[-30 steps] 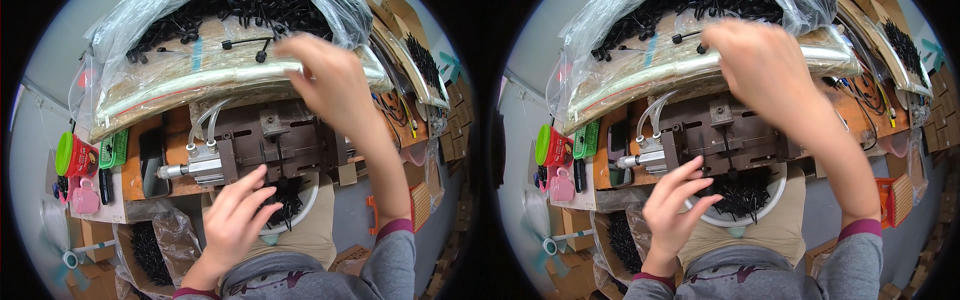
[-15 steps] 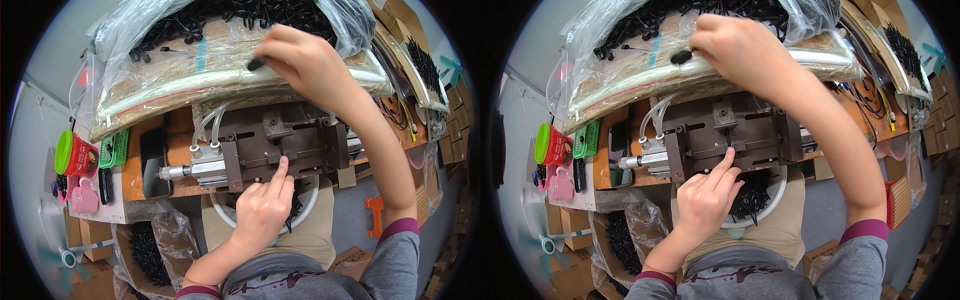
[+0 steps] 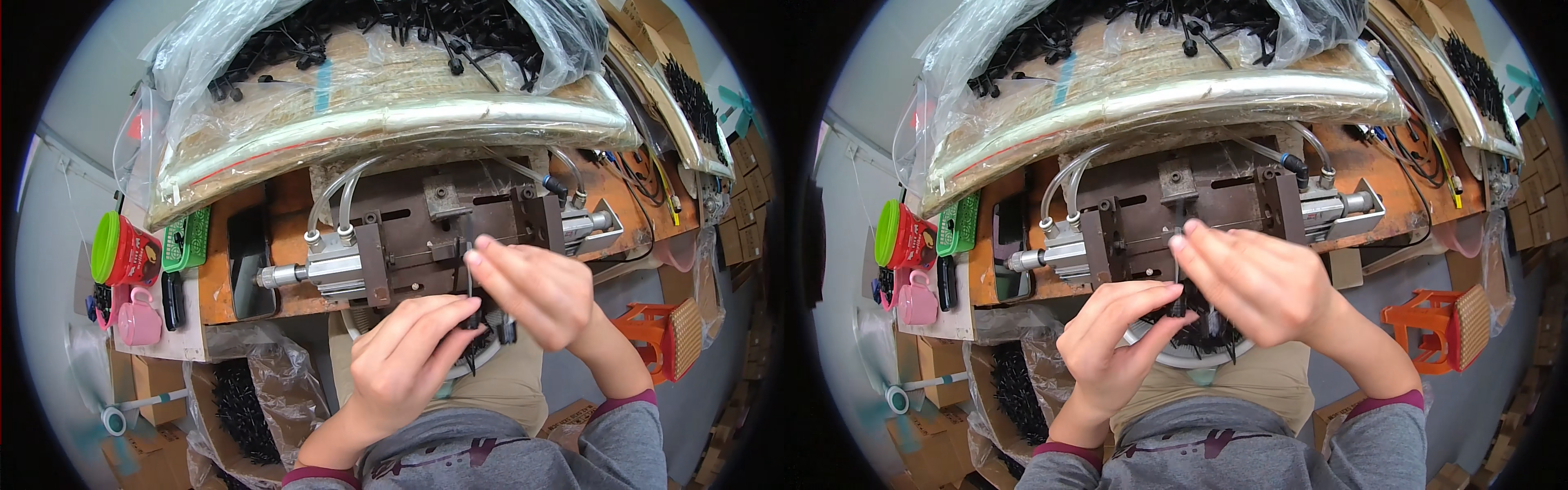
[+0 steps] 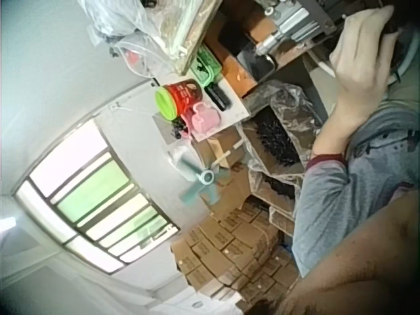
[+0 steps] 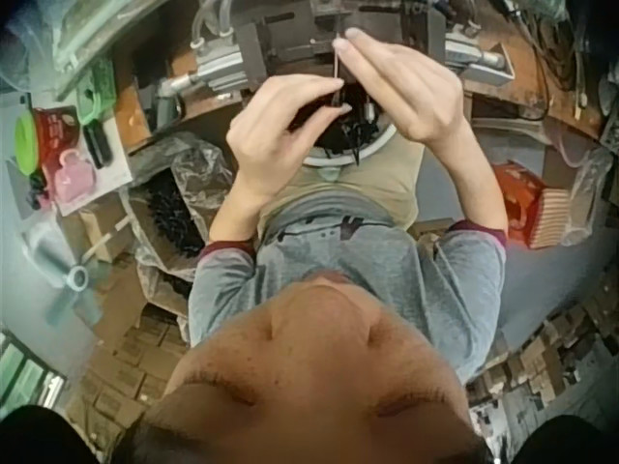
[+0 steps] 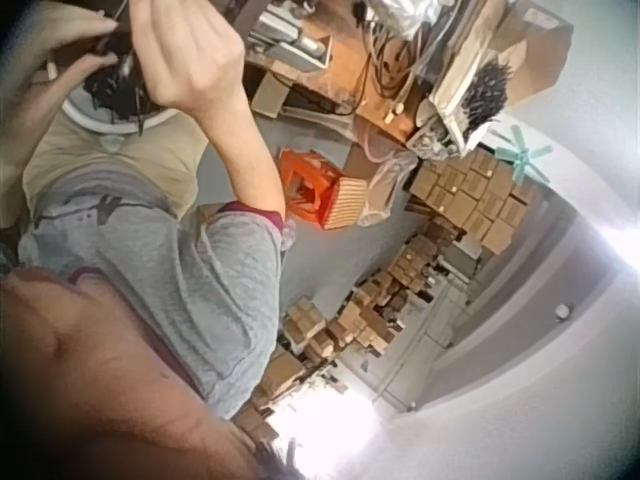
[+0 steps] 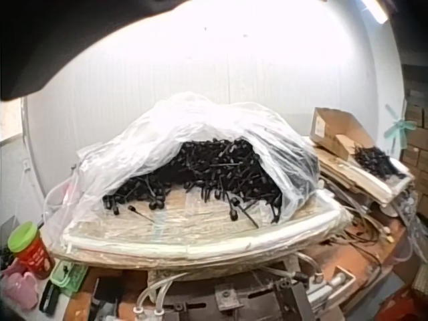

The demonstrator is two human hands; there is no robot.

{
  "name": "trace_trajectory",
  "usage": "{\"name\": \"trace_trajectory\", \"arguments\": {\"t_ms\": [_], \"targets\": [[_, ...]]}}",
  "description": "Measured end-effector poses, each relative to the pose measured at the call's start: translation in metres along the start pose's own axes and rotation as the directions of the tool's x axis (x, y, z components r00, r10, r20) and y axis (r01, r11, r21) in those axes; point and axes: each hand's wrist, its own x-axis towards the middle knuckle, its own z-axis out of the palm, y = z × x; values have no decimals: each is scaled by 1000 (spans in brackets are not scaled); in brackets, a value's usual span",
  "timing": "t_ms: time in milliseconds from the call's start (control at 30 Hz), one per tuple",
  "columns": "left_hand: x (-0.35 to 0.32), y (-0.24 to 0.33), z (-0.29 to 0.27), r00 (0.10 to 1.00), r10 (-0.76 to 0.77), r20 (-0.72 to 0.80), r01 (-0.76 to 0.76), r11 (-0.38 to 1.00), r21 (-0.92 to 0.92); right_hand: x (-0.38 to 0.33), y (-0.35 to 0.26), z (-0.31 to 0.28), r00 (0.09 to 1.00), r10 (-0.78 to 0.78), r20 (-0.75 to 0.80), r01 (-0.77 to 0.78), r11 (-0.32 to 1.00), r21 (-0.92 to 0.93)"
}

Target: Assembling small black components using a mechanical fixture on a workbench.

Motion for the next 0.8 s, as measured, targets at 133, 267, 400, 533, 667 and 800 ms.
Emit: {"name": "trace_trajectory", "arguments": {"t_ms": [133, 267, 400, 533, 667, 800], "targets": [[-18, -7, 14, 982, -152, 109, 132, 976, 170, -14, 7, -4, 933, 359, 0, -352, 914, 203], [-18, -21, 32, 987, 3, 162, -67, 918, 390, -8, -1, -15, 897, 422, 130, -436, 801, 411], [-8, -17, 36, 976, -48, 214, -58, 884, 464, -14, 0, -22, 886, 438, 152, -452, 741, 497], [-2, -13, 33, 959, -90, 268, -62, 857, 511, -24, -14, -15, 751, 644, 146, -539, 471, 698], [13, -7, 18, 926, -132, 355, -64, 868, 492, -27, -14, -19, 819, 552, 154, -540, 655, 528], [73, -10, -6, 977, 5, 215, -65, 960, 274, -31, -27, -8, 857, 485, 172, -515, 799, 311]]}}
